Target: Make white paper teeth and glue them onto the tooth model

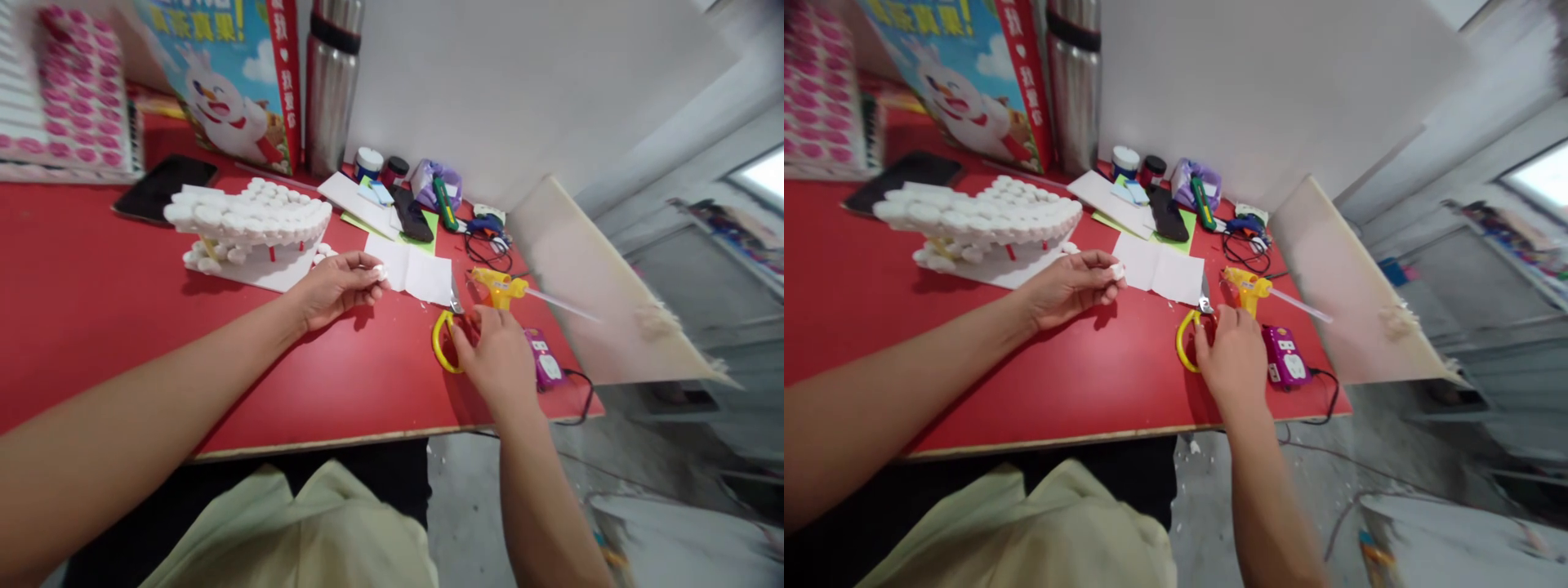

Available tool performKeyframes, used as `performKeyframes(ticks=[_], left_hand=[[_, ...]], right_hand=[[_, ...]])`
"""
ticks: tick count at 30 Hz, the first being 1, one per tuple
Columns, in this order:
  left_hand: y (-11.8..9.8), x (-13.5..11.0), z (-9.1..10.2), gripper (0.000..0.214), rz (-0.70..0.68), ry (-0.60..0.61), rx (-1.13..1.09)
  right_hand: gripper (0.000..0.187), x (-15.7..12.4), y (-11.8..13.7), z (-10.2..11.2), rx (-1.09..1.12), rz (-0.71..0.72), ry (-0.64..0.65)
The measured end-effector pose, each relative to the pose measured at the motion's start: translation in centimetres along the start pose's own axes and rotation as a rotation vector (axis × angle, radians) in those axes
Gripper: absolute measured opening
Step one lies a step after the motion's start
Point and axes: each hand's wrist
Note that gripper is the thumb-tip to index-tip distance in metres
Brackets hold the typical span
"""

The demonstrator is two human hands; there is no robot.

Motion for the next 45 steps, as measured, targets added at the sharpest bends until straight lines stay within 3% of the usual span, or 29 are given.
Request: performKeyframes(ticks=[5,9,12,16,19,23,26,31,35,45], left_hand=[[0.1,-0.2,-0.1,0.028,0.0,0.064,0.006],[0.1,-0.4,0.1,0.033,-0.023,0.044,0.011],[0.0,-0.5,-0.1,0.031,-0.022,0.0,0.005],[-0.2,-0.6,-0.6,0.028,-0.002,-0.048,0.004],[-0.1,-0.7,-0.9,0.029,-0.002,-0.07,0.015],[0.2,-0.9,-1.2,0.032,-0.046,-0.086,0.031],[0.4,-0.9,-1.4,0.034,-0.075,-0.096,0.039],[0.7,-0.9,-1.4,0.035,-0.116,-0.106,0.051],[1.0,-0.9,-1.4,0.034,-0.155,-0.07,0.079],[0.7,-1.5,-2.3,0.027,-0.178,-0.014,0.147]], right_hand=[[0.038,0.2,0.4,1.3,-0.214,-0.085,0.357],[0.033,0.8,0.8,1.9,-0.176,-0.149,0.518],[0.032,0.5,0.4,2.1,-0.151,-0.179,0.561],[0.046,-0.9,-0.6,2.0,-0.103,-0.259,0.526],[0.057,-2.2,-1.9,1.5,0.052,-0.303,0.45],[0.058,-3.7,-3.5,0.4,0.539,-0.279,0.287],[0.055,-4.2,-3.2,0.4,0.828,-0.182,0.224],[0.071,-4.1,0.0,1.6,0.696,0.028,0.195],[0.077,-3.8,1.8,1.3,0.633,0.13,0.193],[0.077,-3.1,2.9,0.8,0.591,0.12,0.148]])
Point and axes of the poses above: each hand's wrist, its own x-axis towards the middle knuckle, its own z-axis out of the back of the hand, y = z × x, and after that the axes turned 6 degrees about -z, right-handed
